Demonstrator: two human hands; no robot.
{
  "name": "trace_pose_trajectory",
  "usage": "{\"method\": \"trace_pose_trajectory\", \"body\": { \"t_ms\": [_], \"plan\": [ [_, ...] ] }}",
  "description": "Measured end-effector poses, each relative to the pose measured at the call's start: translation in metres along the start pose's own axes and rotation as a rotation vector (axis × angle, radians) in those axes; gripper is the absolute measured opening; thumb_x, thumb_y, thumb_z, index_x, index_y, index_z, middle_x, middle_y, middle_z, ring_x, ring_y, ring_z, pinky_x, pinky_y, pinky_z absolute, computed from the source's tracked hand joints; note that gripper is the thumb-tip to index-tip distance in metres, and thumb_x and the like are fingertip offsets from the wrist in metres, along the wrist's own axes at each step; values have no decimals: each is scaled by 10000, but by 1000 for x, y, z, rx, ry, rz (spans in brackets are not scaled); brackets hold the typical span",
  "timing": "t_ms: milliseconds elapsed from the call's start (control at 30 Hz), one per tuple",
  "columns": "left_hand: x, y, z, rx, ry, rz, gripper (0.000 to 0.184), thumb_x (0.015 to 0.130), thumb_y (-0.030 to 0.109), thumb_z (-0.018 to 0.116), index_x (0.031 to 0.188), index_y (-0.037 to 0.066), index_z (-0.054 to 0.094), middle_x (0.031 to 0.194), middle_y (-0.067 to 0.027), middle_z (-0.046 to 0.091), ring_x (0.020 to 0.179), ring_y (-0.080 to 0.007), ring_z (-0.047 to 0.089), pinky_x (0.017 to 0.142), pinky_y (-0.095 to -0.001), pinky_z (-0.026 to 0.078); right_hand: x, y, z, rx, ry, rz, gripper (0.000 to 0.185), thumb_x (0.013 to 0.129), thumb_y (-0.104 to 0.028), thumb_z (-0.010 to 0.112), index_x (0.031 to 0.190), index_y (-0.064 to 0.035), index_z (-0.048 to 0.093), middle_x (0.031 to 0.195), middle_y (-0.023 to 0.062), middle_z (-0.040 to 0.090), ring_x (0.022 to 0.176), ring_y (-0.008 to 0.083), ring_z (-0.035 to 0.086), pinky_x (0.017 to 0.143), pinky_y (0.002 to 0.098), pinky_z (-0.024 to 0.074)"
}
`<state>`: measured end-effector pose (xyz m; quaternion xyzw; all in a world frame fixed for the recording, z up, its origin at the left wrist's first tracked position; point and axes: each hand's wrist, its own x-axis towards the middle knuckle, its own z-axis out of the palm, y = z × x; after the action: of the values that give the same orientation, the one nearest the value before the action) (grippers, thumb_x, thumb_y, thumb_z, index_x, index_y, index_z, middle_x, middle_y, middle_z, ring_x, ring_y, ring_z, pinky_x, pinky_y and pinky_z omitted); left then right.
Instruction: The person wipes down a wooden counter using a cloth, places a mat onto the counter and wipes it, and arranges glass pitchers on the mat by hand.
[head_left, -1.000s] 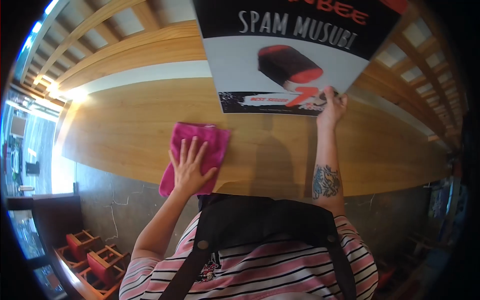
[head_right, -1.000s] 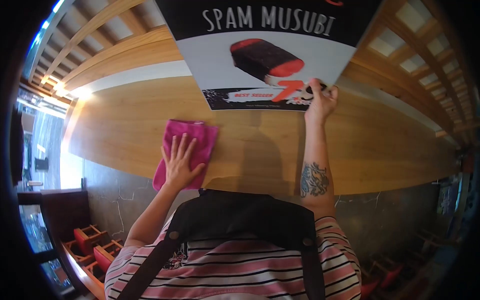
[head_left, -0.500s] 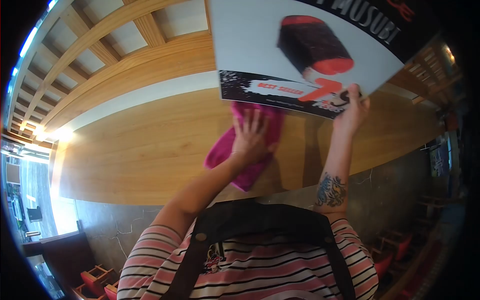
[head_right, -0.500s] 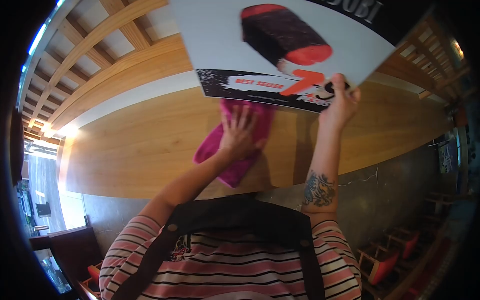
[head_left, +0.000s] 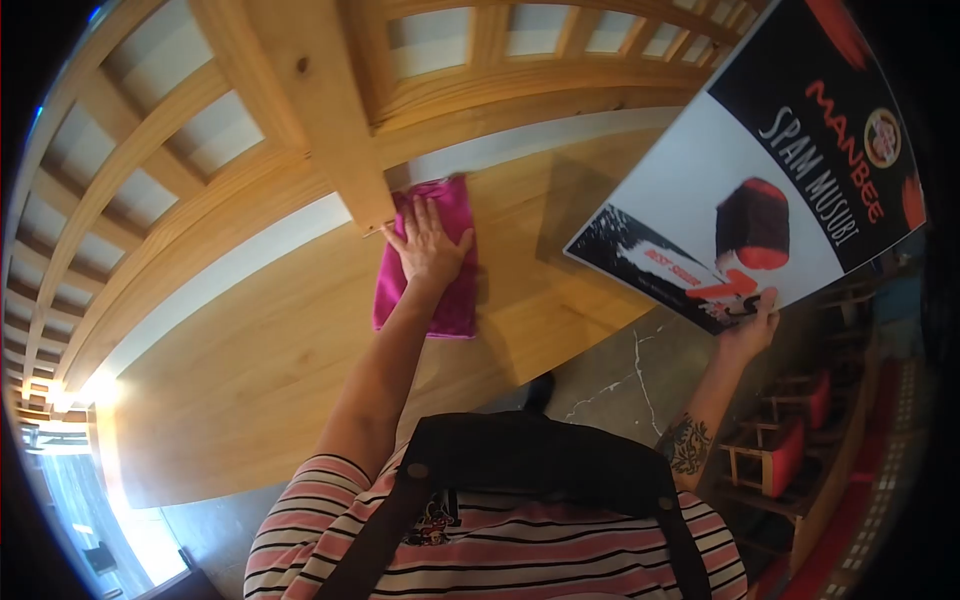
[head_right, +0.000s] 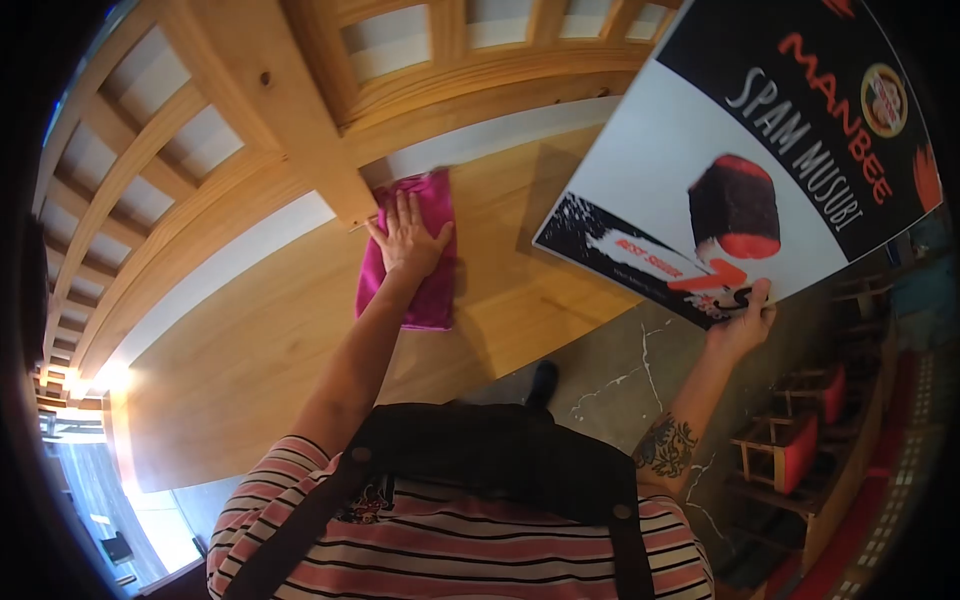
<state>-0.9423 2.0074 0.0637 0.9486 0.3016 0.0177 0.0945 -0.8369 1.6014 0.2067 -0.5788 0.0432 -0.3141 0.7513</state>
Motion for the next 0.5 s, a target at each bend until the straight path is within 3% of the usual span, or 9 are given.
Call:
{"method": "trace_pose_trajectory", "body": {
  "t_ms": [133,200,267,367,433,500],
  "plan": [
    [15,29,9,-9,-24,-157,853,817,613,431,1444,84,196,1508,-154,134,1391,-328,120,1068,-621,19,40,47,-45,29,21,117,297,826,-225,696,977,-12,555,994,78,592,892,187,576,789,343,479],
    [13,53,20,8,108,-68,837,808,608,449,1425,79,247,1493,-169,177,1380,-363,135,1052,-646,45,45,60,-51,35,-32,60,311,865,-279,644,988,-18,528,996,105,583,892,199,584,763,352,485],
    [5,103,37,-62,309,258,783,783,549,534,1368,62,348,1426,-194,301,1331,-369,252,1026,-668,135,54,70,-49,71,-102,89,321,864,-290,643,994,-24,521,1008,107,577,906,204,583,774,358,488],
    [-46,214,76,-570,171,657,789,729,507,606,1347,71,383,1389,-136,374,1269,-344,350,1062,-561,200,67,75,-38,191,-235,128,321,846,-269,665,1000,-33,513,969,90,585,871,193,589,760,342,496],
    [-110,255,63,-334,-2,772,797,739,524,599,1367,94,361,1402,-117,364,1286,-321,336,1068,-575,165,66,71,-32,253,-313,146,318,828,-236,688,999,-35,511,917,70,599,822,177,597,735,321,501],
    [-129,254,41,-361,-65,618,779,746,531,598,1366,116,373,1396,-134,368,1289,-325,335,1068,-578,152,69,79,-8,235,-481,277,251,834,-185,677,958,-49,506,817,52,593,685,154,588,619,281,499]
  ]
}}
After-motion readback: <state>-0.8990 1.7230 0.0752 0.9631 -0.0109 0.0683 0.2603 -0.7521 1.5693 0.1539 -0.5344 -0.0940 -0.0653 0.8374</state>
